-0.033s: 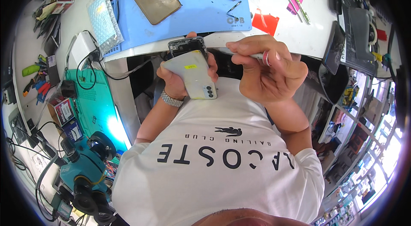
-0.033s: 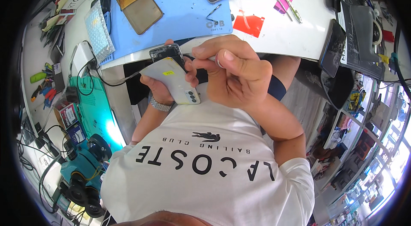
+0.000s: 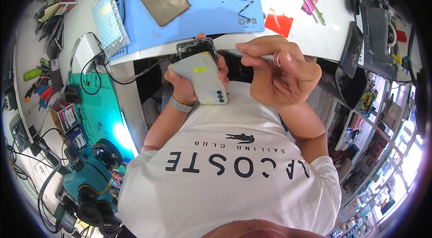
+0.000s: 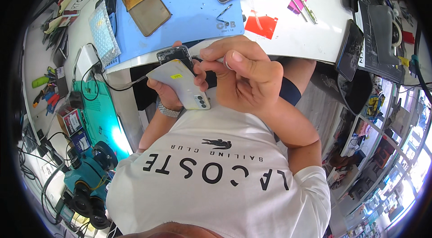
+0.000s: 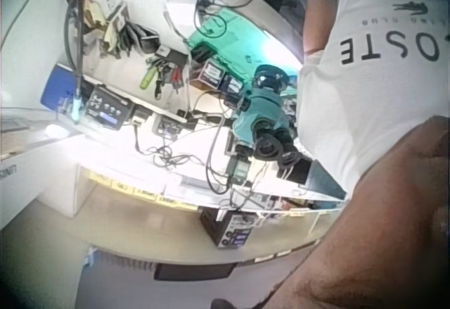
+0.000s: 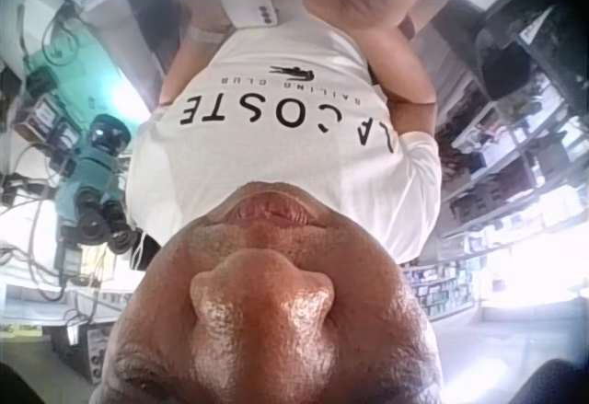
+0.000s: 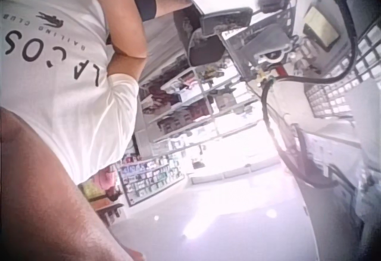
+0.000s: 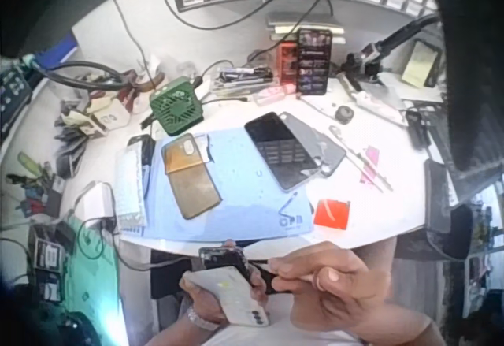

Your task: The person uses a screwdriver to remove screws from the back of a smartphone, then uses a prying tool to separate the back cover. They inspect the device and reassemble it by screwing the back cover back on.

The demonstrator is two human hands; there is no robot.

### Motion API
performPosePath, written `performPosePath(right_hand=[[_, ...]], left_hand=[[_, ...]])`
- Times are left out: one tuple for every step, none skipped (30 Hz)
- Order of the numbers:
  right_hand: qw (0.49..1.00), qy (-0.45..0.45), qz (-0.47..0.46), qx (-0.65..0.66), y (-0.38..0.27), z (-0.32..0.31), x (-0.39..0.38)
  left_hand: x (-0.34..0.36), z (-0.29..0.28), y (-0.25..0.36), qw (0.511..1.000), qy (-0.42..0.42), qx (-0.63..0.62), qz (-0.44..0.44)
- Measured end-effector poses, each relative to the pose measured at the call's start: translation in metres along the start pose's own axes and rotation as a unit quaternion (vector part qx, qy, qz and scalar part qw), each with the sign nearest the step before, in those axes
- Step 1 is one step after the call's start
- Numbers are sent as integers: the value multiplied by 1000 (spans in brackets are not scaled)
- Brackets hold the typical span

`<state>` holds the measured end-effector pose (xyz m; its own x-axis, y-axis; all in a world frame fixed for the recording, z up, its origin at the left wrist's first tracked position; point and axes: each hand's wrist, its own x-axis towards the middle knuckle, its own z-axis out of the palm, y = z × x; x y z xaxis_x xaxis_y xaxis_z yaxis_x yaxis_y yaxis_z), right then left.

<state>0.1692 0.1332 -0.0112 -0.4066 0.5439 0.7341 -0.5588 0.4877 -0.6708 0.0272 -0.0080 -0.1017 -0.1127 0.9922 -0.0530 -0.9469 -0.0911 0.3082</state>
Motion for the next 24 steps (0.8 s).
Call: performPosePath(right_hand=[[1000,5,-4,5,2,3,1],[1000,6,-5,10,4,4,1],[1000,7,-5,15,5,5,0],[1000,6,-1,20,6,5,-1],[1000,7,0,22,7,5,0],[1000,9,2,24,7,6,-1],[1000,13,1,23,9,8,0],[1000,18,1,20,10,9,-1],[1000,23,1,16,11,11,-1],[1000,28,2,10,13,12,-3],[1000,31,4,5,13,12,-3],[999,33,5,0,14,13,-4],[999,32,8,-3,14,13,-4],[1000,25,8,-11,15,13,-4],[1000,19,7,-19,15,12,-5],[999,6,3,-31,16,10,-6],[999,2,1,-32,16,9,-6],[999,-3,-2,-34,16,9,-6],[1000,0,-3,-24,16,9,-6],[1000,9,-3,-14,16,9,-5],[1000,17,-3,-4,15,9,-5],[999,30,-3,9,15,10,-5],[999,33,5,-15,13,8,-3],[998,35,13,-40,12,6,-2]], left_hand=[[0,-1,0,999,-2,-32,-2],[0,-2,0,1000,7,-30,-3],[0,-2,0,999,17,-29,-4],[0,-2,1,999,27,-28,-6],[0,-1,1,999,22,-48,-4],[1,1,0,997,18,-68,-1],[2,2,0,996,13,-89,1],[2,2,0,996,16,-88,0],[2,3,0,996,20,-87,-1],[2,3,0,996,24,-87,-2],[2,2,0,997,20,-81,0],[2,1,0,997,17,-75,2],[3,0,0,997,14,-70,4],[3,1,1,998,29,-54,2],[2,3,3,998,44,-38,0],[2,4,4,998,59,-23,-2],[3,4,3,998,52,-32,2],[3,4,2,998,46,-41,5],[3,4,0,998,40,-50,8],[4,3,0,998,37,-41,7],[4,2,0,999,35,-32,6],[5,2,1,999,33,-22,7],[4,4,3,999,47,-6,-10],[3,6,7,998,61,10,-26]])
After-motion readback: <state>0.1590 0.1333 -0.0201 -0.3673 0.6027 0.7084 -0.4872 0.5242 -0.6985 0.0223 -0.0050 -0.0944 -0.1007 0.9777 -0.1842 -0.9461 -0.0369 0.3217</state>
